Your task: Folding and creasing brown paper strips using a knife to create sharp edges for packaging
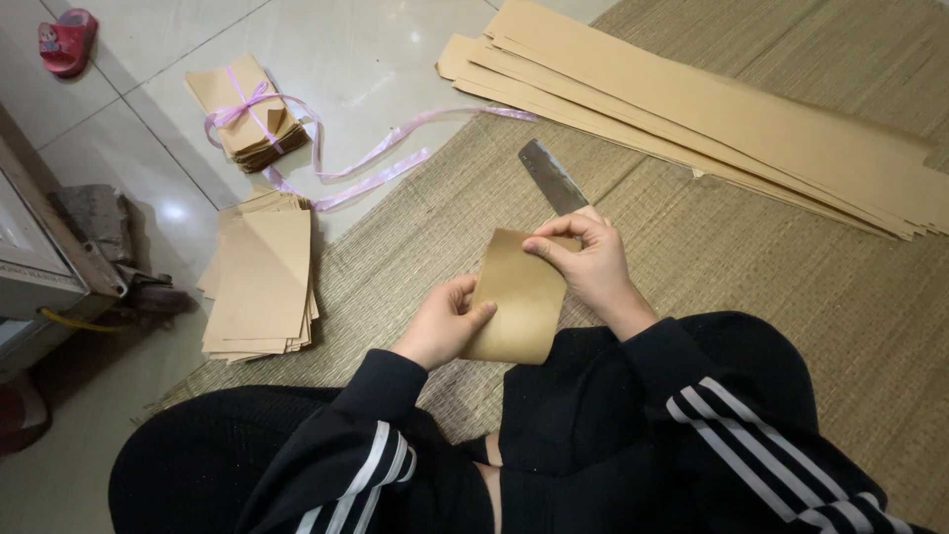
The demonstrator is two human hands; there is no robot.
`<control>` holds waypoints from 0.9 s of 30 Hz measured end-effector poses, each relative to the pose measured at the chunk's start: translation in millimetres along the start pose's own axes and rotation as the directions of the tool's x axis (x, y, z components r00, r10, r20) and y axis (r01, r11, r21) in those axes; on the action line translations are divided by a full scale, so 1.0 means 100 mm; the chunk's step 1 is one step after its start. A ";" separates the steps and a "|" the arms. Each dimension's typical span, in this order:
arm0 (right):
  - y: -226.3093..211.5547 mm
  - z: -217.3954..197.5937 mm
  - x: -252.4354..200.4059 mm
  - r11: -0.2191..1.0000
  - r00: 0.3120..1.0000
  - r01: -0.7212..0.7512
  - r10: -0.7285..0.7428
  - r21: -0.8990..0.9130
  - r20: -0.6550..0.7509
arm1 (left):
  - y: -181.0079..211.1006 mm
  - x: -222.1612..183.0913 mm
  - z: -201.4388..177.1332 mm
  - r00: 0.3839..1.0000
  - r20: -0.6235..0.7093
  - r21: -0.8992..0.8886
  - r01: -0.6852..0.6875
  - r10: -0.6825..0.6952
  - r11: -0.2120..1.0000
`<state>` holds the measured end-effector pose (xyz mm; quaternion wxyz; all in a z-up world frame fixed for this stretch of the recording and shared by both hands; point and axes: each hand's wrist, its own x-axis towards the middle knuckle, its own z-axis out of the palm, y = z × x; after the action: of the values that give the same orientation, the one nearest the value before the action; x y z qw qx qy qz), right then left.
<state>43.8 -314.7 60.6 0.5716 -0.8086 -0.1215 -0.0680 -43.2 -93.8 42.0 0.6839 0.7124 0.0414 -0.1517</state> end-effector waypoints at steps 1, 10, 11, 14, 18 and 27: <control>0.02 0.01 0.00 1.000 1.000 -0.002 0.002 0.011 -0.004 | -0.03 0.01 0.01 1.000 0.002 -0.007 -0.009 0.009 1.000; 0.02 0.03 0.02 0.976 0.993 -0.098 0.110 0.194 -0.051 | -0.02 -0.04 0.02 0.979 -0.035 0.216 0.203 -0.200 0.955; 0.00 0.03 0.03 0.965 0.988 -0.124 0.142 0.231 -0.062 | -0.09 -0.02 0.02 0.970 -0.063 0.282 0.244 -0.236 0.928; -0.10 0.04 0.05 0.923 0.964 -0.217 0.253 0.316 -0.076 | -0.33 0.11 -0.13 0.933 -0.225 0.324 0.343 -0.280 0.882; 0.10 -0.04 0.14 0.850 0.922 -0.302 0.375 0.433 -0.094 | 0.00 0.04 -0.24 0.886 -0.384 0.187 0.352 -0.261 0.917; 0.40 -0.03 0.16 0.723 0.861 -0.430 0.509 0.540 0.004 | 0.26 0.00 -0.13 0.819 -0.529 -0.443 -0.044 -0.221 0.896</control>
<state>70.4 -328.5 29.2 0.7749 -0.6188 0.1156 0.0568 -34.4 -82.2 67.7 0.7738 0.5508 0.3092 0.0471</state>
